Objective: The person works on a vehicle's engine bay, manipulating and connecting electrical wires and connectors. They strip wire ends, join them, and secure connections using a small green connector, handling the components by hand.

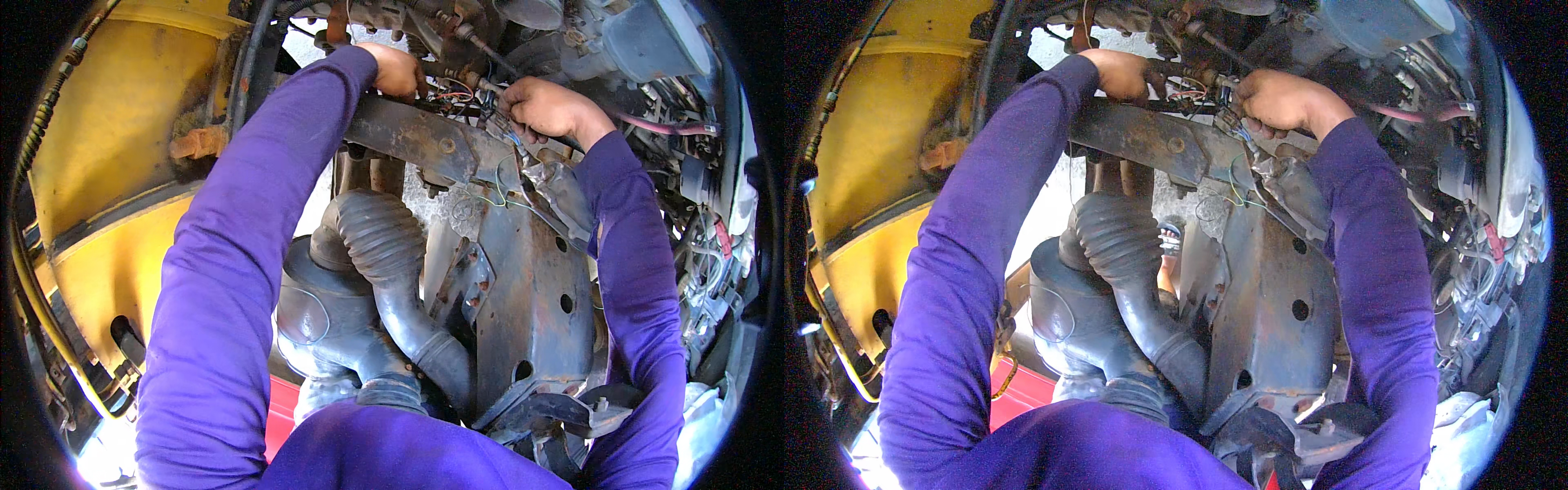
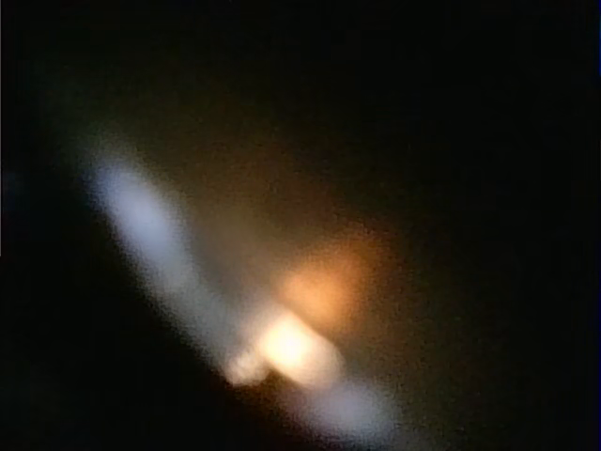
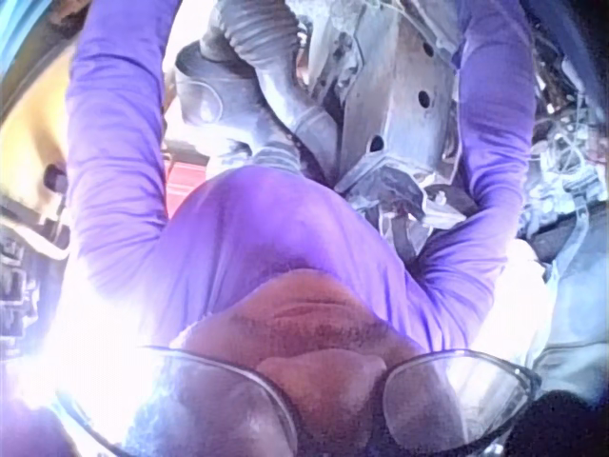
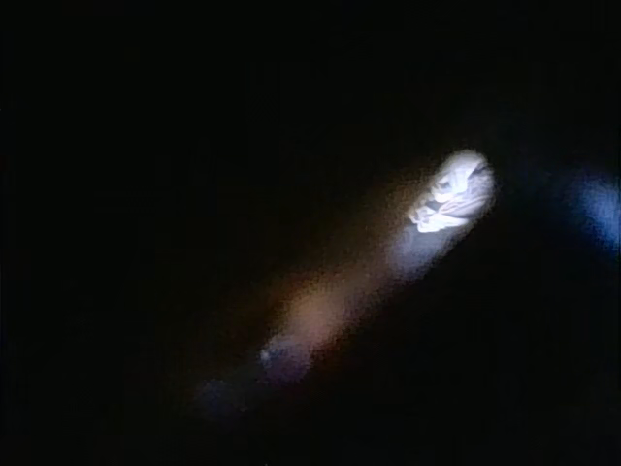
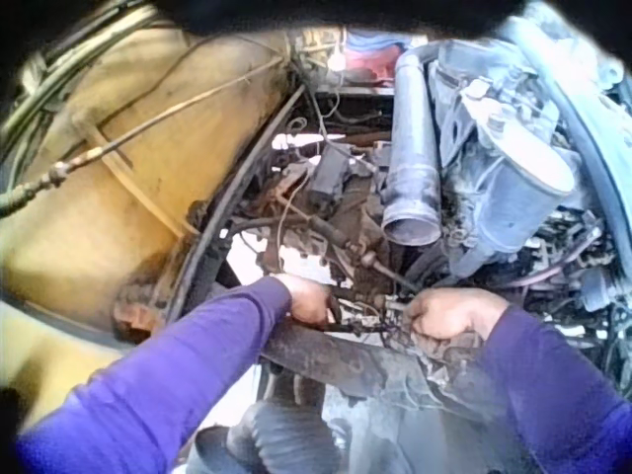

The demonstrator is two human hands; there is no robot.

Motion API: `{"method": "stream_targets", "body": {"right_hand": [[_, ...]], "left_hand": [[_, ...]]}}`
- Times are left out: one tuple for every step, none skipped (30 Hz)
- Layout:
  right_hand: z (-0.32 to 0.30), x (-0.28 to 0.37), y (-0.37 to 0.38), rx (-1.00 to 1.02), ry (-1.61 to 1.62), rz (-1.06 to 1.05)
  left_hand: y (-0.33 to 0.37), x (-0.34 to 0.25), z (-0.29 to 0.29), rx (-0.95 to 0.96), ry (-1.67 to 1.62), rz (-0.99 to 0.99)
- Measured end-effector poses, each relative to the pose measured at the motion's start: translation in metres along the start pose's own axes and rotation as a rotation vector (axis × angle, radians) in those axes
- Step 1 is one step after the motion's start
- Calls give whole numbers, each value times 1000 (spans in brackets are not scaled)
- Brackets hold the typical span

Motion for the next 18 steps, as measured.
{"method": "stream_targets", "body": {"right_hand": [[0,-3,0,-4,-5,-2],[1,-6,2,-9,-9,-4],[0,-6,2,-16,-10,-10],[0,-6,2,-18,-11,-20],[0,-6,3,-21,-11,-30],[-1,-4,2,-26,-12,-42],[0,-4,3,-13,-26,-48],[-1,-4,5,0,-39,-55],[-1,-3,5,7,-47,-57],[-1,-3,5,11,-47,-52],[-1,-3,5,16,-47,-47],[-2,-2,3,19,-48,-39],[-2,-1,2,2,-9,-19],[-1,0,-1,-14,30,0],[-1,2,-3,-31,66,17],[-1,2,-4,-28,93,15],[-1,1,-4,-25,121,13],[-1,3,-3,-22,145,7]], "left_hand": [[6,-3,1,7,-64,-24],[9,-7,3,-28,-108,-7],[9,-11,4,-63,-147,7],[10,-14,3,-97,-187,21],[12,-17,7,-26,-224,14],[14,-17,5,-48,-278,33],[16,-13,6,-70,-332,51],[18,-8,7,-93,-386,69],[13,-12,-1,-203,-402,181],[11,-7,-1,-191,-474,161],[8,-2,0,-180,-546,140],[-2,-4,-4,-168,-617,123],[-9,-4,-6,-154,-750,168],[-15,-3,-8,-187,-769,185],[-21,-2,-10,-223,-788,202],[-30,-7,-14,-256,-809,219],[-39,-6,-18,-305,-791,144],[-43,-7,-16,-298,-887,150]]}}
Point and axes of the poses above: each hand's wrist, its own y-axis towards the middle knuckle, its own z-axis out of the palm, x = y × z, the point moved 7 cm from there along y, towards the middle knuckle, and after that the axes turned 9 degrees about -z, right-handed, at the moved point
